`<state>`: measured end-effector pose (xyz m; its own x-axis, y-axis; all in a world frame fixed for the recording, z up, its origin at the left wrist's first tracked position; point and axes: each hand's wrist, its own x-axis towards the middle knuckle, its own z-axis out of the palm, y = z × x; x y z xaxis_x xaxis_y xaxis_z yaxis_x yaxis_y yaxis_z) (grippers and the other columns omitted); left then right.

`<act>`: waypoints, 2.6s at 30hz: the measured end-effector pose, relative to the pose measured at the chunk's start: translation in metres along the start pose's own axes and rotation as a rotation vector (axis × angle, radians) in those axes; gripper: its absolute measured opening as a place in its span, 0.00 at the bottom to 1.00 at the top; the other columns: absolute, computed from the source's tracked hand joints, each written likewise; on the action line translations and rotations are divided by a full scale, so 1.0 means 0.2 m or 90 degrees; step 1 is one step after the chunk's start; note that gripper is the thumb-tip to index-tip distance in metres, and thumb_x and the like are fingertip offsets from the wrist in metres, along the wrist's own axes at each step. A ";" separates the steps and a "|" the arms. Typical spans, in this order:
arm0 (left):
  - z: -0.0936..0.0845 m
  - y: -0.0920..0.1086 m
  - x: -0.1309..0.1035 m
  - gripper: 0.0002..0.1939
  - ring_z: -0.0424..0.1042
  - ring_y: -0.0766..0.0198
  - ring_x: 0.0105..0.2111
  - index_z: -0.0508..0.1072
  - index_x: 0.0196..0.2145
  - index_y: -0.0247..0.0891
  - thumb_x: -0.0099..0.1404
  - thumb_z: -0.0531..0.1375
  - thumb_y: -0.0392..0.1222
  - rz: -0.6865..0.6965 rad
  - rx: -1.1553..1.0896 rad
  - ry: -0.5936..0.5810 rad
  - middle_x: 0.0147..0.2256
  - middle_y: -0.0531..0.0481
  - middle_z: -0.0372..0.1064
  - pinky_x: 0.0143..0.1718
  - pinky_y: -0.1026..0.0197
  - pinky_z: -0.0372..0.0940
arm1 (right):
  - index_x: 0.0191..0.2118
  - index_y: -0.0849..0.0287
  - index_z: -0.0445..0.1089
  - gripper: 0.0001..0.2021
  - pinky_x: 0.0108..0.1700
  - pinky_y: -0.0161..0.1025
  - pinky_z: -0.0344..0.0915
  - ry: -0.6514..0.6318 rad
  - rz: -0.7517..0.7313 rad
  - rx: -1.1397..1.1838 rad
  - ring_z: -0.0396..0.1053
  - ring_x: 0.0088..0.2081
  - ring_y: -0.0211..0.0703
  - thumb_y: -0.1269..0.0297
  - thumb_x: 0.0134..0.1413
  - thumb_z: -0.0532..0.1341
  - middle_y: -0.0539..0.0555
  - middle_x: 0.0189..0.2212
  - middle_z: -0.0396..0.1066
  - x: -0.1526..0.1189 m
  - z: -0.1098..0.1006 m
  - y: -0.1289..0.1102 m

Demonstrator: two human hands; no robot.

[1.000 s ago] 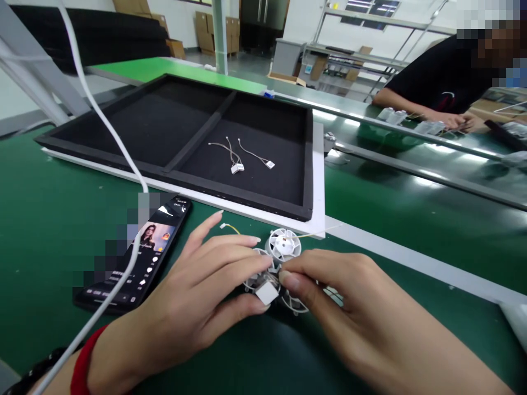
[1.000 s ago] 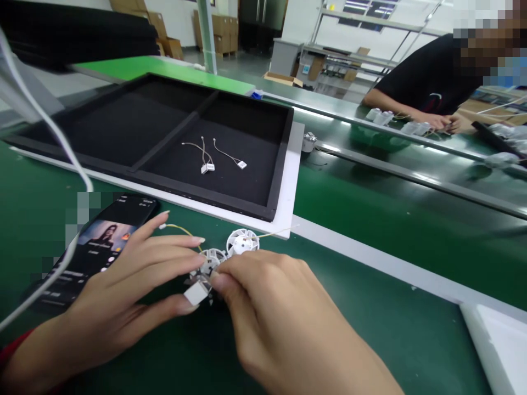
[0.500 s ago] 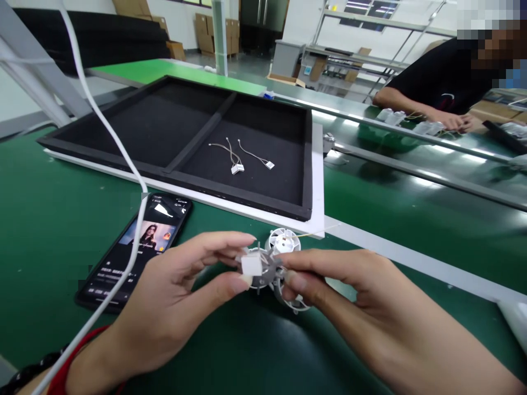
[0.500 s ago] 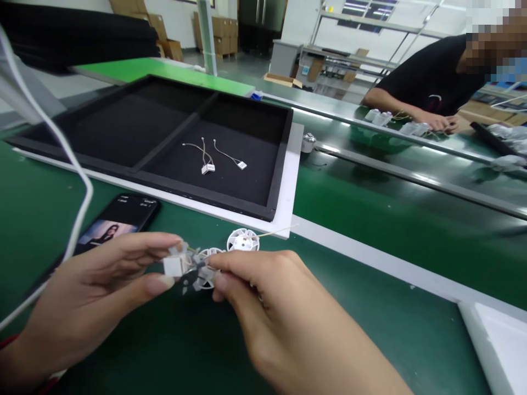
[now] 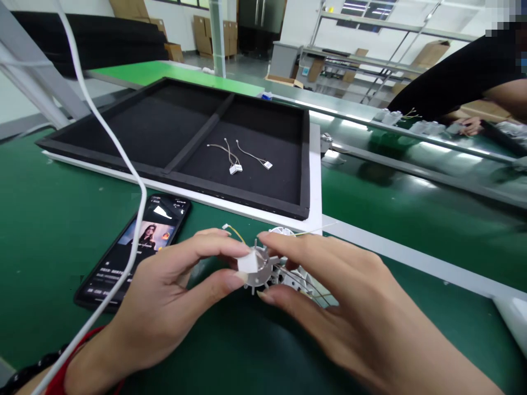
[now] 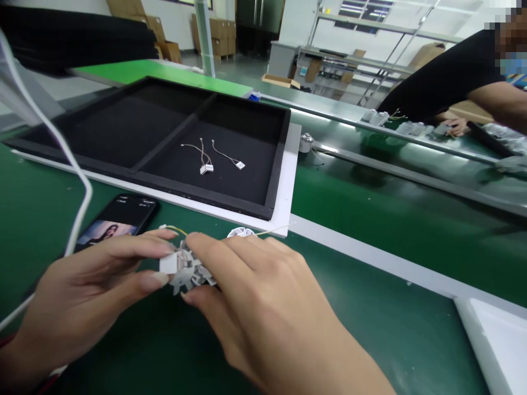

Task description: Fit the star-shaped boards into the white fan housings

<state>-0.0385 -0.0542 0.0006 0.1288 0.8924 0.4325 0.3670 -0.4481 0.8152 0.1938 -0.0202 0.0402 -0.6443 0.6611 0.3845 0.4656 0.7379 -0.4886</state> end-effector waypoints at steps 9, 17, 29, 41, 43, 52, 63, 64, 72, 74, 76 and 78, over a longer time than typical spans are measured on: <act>0.00 0.01 -0.01 0.10 0.76 0.68 0.48 0.75 0.49 0.50 0.77 0.62 0.33 0.106 0.121 0.019 0.48 0.57 0.73 0.55 0.70 0.73 | 0.48 0.61 0.74 0.05 0.33 0.40 0.67 0.023 -0.062 -0.066 0.75 0.31 0.43 0.70 0.72 0.60 0.53 0.35 0.81 0.01 0.00 -0.01; -0.02 -0.02 -0.02 0.11 0.74 0.62 0.52 0.72 0.56 0.49 0.80 0.62 0.49 0.138 0.209 -0.016 0.50 0.54 0.73 0.59 0.62 0.71 | 0.45 0.62 0.75 0.05 0.32 0.41 0.64 0.025 -0.065 -0.089 0.74 0.30 0.44 0.72 0.70 0.60 0.52 0.32 0.79 0.02 0.00 -0.03; -0.02 -0.02 0.02 0.08 0.75 0.61 0.43 0.75 0.47 0.47 0.80 0.62 0.52 0.192 0.240 0.034 0.40 0.55 0.75 0.49 0.56 0.67 | 0.47 0.63 0.78 0.09 0.35 0.45 0.62 0.051 -0.086 -0.194 0.75 0.32 0.46 0.69 0.74 0.59 0.51 0.32 0.79 0.01 0.04 -0.03; -0.03 -0.02 0.01 0.06 0.71 0.65 0.27 0.75 0.41 0.42 0.79 0.61 0.41 0.219 0.267 0.017 0.29 0.58 0.75 0.37 0.54 0.60 | 0.58 0.66 0.77 0.22 0.68 0.61 0.53 0.077 -0.181 -0.444 0.75 0.50 0.55 0.78 0.77 0.46 0.60 0.47 0.84 -0.02 0.04 -0.10; -0.02 0.00 0.02 0.07 0.69 0.66 0.25 0.75 0.37 0.42 0.76 0.61 0.35 0.187 0.228 0.014 0.27 0.58 0.73 0.32 0.58 0.61 | 0.57 0.67 0.78 0.20 0.70 0.62 0.51 0.097 -0.193 -0.450 0.75 0.53 0.57 0.78 0.76 0.49 0.61 0.47 0.84 -0.01 0.05 -0.09; -0.03 0.07 0.06 0.12 0.65 0.74 0.19 0.76 0.28 0.42 0.71 0.62 0.36 -0.067 -0.001 0.027 0.21 0.61 0.68 0.23 0.78 0.62 | 0.50 0.62 0.78 0.07 0.78 0.48 0.45 0.123 -0.118 -0.239 0.76 0.54 0.45 0.72 0.72 0.62 0.51 0.44 0.84 0.01 0.09 -0.05; -0.03 0.00 0.01 0.27 0.78 0.63 0.34 0.77 0.57 0.52 0.65 0.75 0.59 -0.318 -0.504 -0.138 0.46 0.49 0.76 0.28 0.68 0.78 | 0.53 0.61 0.75 0.09 0.75 0.40 0.47 0.083 -0.099 -0.152 0.75 0.56 0.43 0.68 0.73 0.62 0.49 0.48 0.83 0.02 0.06 -0.05; -0.03 0.00 0.01 0.26 0.78 0.63 0.35 0.77 0.57 0.53 0.65 0.76 0.56 -0.326 -0.537 -0.162 0.45 0.50 0.75 0.30 0.69 0.78 | 0.54 0.62 0.75 0.09 0.75 0.40 0.47 0.073 -0.097 -0.149 0.75 0.57 0.44 0.68 0.74 0.62 0.49 0.48 0.83 0.02 0.07 -0.05; -0.04 0.01 0.05 0.21 0.81 0.68 0.30 0.82 0.53 0.52 0.65 0.78 0.40 -0.417 -0.688 -0.229 0.37 0.55 0.78 0.34 0.72 0.79 | 0.63 0.59 0.69 0.18 0.70 0.42 0.58 -0.014 -0.019 -0.018 0.76 0.50 0.38 0.72 0.71 0.60 0.49 0.48 0.80 0.01 0.02 -0.05; -0.04 0.02 0.05 0.22 0.80 0.69 0.30 0.82 0.53 0.51 0.63 0.79 0.38 -0.432 -0.727 -0.243 0.36 0.56 0.77 0.34 0.72 0.79 | 0.63 0.56 0.69 0.19 0.69 0.42 0.61 -0.025 0.014 0.037 0.76 0.49 0.37 0.75 0.70 0.58 0.48 0.48 0.80 0.01 0.00 -0.06; -0.04 0.01 0.05 0.24 0.80 0.70 0.31 0.82 0.54 0.51 0.63 0.79 0.37 -0.444 -0.749 -0.256 0.37 0.56 0.76 0.35 0.72 0.79 | 0.61 0.55 0.70 0.20 0.65 0.41 0.66 -0.033 0.028 0.069 0.76 0.46 0.36 0.77 0.69 0.56 0.47 0.47 0.80 0.01 0.00 -0.06; -0.04 0.01 0.04 0.26 0.79 0.70 0.32 0.81 0.55 0.53 0.63 0.79 0.36 -0.453 -0.742 -0.271 0.38 0.55 0.76 0.36 0.72 0.79 | 0.59 0.55 0.71 0.18 0.55 0.38 0.72 -0.021 0.026 0.073 0.76 0.41 0.37 0.78 0.69 0.56 0.47 0.42 0.80 0.02 0.00 -0.06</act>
<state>-0.0438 -0.0484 0.0085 0.5801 0.7962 -0.1720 -0.4566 0.4927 0.7407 0.1862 -0.0266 0.0467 -0.6467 0.6839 0.3378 0.4207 0.6892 -0.5899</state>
